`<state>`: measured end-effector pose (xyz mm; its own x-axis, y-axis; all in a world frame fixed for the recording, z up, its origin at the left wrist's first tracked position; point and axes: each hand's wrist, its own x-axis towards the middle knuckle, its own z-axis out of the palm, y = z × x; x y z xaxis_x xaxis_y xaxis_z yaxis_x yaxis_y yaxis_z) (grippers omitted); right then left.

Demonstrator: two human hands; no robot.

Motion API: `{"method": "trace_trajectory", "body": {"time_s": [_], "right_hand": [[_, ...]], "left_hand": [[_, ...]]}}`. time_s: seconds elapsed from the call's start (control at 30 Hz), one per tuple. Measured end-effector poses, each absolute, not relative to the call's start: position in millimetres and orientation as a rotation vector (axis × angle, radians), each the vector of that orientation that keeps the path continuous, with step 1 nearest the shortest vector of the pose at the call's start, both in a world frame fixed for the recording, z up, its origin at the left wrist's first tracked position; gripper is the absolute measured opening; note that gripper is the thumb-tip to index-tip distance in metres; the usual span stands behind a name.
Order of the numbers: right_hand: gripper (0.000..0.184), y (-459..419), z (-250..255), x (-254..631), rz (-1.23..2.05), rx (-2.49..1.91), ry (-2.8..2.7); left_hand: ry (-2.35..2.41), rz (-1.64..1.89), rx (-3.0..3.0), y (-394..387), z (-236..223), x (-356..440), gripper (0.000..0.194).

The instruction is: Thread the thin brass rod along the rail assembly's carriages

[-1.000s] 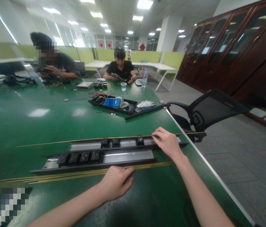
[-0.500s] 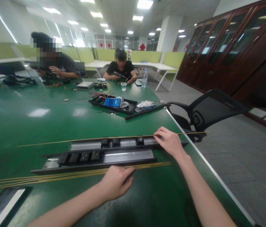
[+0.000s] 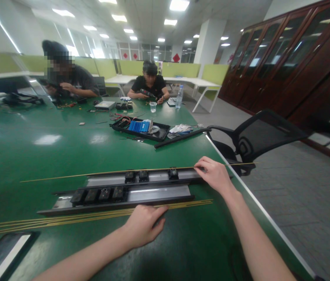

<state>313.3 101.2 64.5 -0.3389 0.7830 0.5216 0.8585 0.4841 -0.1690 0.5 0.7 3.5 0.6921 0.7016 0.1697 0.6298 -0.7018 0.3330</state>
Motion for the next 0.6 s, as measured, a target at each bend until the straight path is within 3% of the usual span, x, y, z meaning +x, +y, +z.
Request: {"method": "trace_trajectory", "body": {"time_s": [0.6], "right_hand": [[0.014,104.0,61.1,323.9,-0.185,-1.374,-2.194]], "left_hand": [[1.073,0.381,2.662,0.6,5.0,0.1,0.034]]}}
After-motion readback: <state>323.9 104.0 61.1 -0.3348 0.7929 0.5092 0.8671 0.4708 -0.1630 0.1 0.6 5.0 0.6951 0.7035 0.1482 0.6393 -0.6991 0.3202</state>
